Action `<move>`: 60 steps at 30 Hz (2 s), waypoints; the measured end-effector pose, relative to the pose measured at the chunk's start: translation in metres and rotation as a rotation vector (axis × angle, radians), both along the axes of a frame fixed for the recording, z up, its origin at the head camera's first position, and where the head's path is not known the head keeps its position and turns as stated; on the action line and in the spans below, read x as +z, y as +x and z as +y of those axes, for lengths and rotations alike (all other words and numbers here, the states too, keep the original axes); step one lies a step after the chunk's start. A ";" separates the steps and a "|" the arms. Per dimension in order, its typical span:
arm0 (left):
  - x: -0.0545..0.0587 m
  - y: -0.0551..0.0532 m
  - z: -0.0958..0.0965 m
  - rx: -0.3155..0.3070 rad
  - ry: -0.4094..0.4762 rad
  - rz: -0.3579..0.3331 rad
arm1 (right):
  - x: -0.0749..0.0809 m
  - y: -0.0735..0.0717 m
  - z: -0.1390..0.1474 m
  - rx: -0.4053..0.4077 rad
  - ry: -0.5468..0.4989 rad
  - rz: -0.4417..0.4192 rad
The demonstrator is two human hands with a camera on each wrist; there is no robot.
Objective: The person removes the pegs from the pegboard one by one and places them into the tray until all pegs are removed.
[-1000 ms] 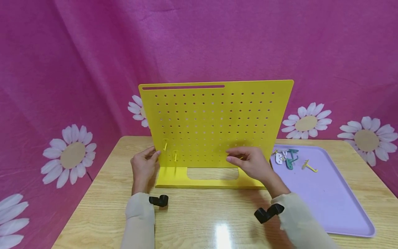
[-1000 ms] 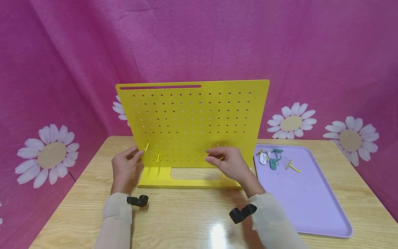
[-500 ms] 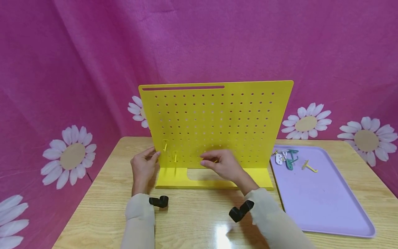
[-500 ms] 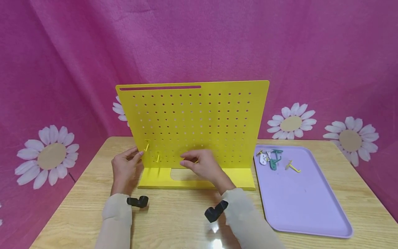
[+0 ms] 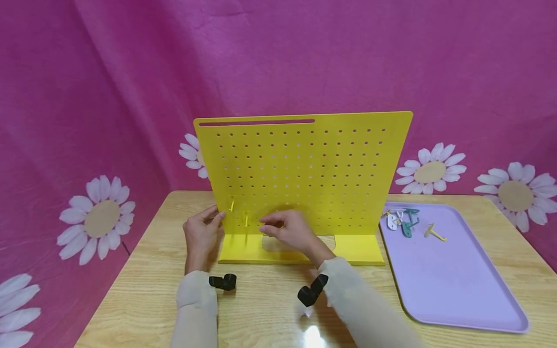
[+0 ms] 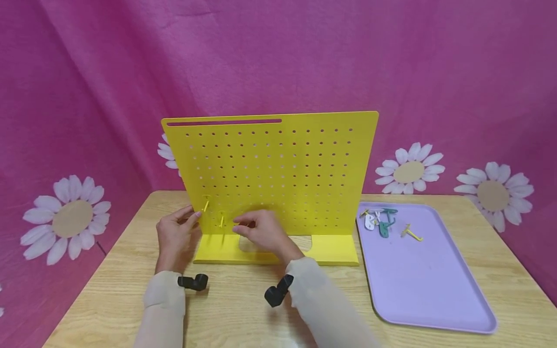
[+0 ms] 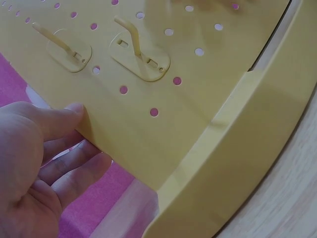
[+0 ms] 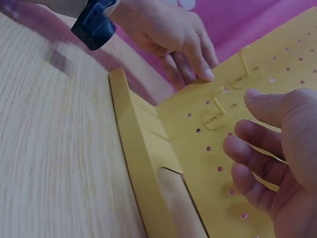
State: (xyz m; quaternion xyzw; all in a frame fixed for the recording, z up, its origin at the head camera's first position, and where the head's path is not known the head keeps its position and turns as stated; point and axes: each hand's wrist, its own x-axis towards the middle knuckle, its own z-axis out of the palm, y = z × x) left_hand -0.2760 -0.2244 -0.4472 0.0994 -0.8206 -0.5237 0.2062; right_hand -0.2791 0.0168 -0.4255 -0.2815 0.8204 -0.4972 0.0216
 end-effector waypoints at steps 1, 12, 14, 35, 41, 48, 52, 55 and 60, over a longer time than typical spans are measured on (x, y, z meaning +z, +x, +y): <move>0.000 0.000 -0.001 0.002 0.000 0.000 | -0.001 -0.001 -0.003 0.006 0.000 -0.005; 0.001 -0.001 -0.004 0.001 0.006 0.023 | -0.009 -0.006 -0.034 0.017 -0.018 -0.017; 0.001 -0.001 -0.003 -0.006 0.007 0.027 | -0.009 -0.006 -0.037 0.013 -0.019 -0.029; 0.002 -0.001 -0.001 -0.002 0.005 0.000 | -0.018 -0.006 -0.047 -0.061 -0.039 0.044; 0.002 -0.002 -0.001 -0.007 0.001 0.023 | -0.019 -0.004 -0.045 -0.079 -0.079 0.040; 0.001 -0.001 -0.002 -0.014 -0.028 0.056 | -0.017 -0.003 -0.045 -0.063 -0.088 0.060; 0.001 -0.001 -0.002 -0.002 -0.027 0.032 | -0.010 -0.002 -0.042 -0.043 -0.106 0.042; 0.001 -0.001 -0.003 -0.001 -0.020 0.017 | -0.003 0.000 -0.037 -0.031 -0.116 0.034; 0.001 -0.001 -0.006 0.003 -0.008 0.011 | 0.008 0.003 -0.028 -0.003 -0.108 0.066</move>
